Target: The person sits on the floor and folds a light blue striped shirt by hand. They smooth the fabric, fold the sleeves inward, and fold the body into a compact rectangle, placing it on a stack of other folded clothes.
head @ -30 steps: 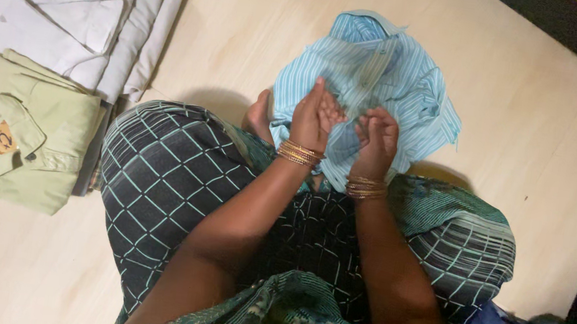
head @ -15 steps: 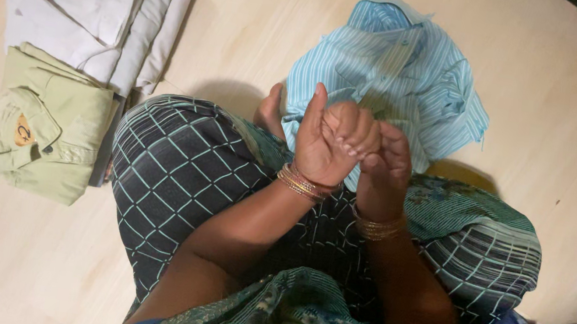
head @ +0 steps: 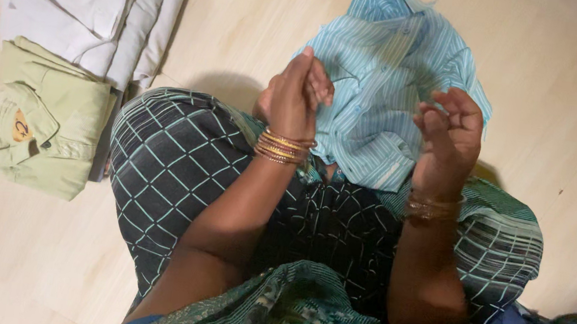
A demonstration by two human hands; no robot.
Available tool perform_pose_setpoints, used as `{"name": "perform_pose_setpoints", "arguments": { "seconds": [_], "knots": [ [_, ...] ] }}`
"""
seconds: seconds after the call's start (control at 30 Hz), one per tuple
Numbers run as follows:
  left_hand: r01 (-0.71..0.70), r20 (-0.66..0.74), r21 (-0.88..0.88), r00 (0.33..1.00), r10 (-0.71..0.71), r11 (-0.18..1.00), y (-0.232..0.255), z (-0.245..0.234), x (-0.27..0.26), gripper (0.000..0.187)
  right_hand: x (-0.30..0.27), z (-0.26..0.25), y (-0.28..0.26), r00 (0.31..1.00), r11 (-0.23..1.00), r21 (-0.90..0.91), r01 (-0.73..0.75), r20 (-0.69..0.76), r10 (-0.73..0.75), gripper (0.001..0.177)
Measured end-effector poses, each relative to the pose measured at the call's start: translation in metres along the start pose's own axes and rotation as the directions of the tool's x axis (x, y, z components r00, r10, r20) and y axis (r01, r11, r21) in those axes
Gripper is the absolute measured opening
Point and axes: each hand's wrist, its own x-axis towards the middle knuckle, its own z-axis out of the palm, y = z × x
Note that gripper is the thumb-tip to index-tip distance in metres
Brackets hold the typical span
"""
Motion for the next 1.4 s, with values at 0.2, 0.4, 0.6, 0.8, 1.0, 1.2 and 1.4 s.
{"name": "perform_pose_setpoints", "arguments": {
  "seconds": [0.2, 0.4, 0.6, 0.8, 1.0, 1.2, 1.4],
  "knots": [
    [0.113, -0.031, 0.259, 0.994, -0.108, 0.959, -0.098, -0.051, 0.038, 0.016, 0.025, -0.015, 0.13, 0.999, 0.915, -0.403, -0.024, -0.032, 0.012, 0.062],
    [0.094, 0.158, 0.423, 0.972, -0.176, 0.901, -0.188, -0.08, 0.032, 0.015, 0.05, -0.038, 0.227, 0.995, 0.575, -0.813, 0.088, 0.049, -0.083, 0.056],
    [-0.102, 0.21, 0.616, 0.977, -0.038, 0.781, -0.139, -0.091, 0.022, 0.038, 0.12, -0.043, 0.161, 0.997, 0.727, -0.682, 0.077, 0.043, -0.065, 0.028],
    [-0.087, 0.128, 0.966, 0.979, -0.157, 0.243, -0.135, -0.077, 0.009, 0.045, 0.179, -0.031, 0.049, 0.981, 0.996, -0.046, -0.078, 0.177, 0.085, 0.044],
    [-0.065, 0.06, 0.968, 0.998, 0.027, 0.242, -0.162, -0.075, 0.022, 0.017, 0.101, -0.03, 0.131, 0.962, 0.893, -0.399, 0.21, 0.248, -0.115, 0.074],
    [-0.351, 0.394, 0.86, 0.918, -0.046, 0.37, -0.177, -0.068, 0.002, 0.028, 0.03, -0.04, 0.214, 0.984, 0.848, -0.524, -0.081, 0.095, 0.153, 0.043],
    [-0.358, 0.537, 0.692, 0.836, -0.115, 0.627, -0.167, -0.061, -0.016, 0.026, 0.053, -0.084, 0.133, 0.993, 0.81, -0.574, -0.118, -0.092, 0.079, 0.029]
  ]
}}
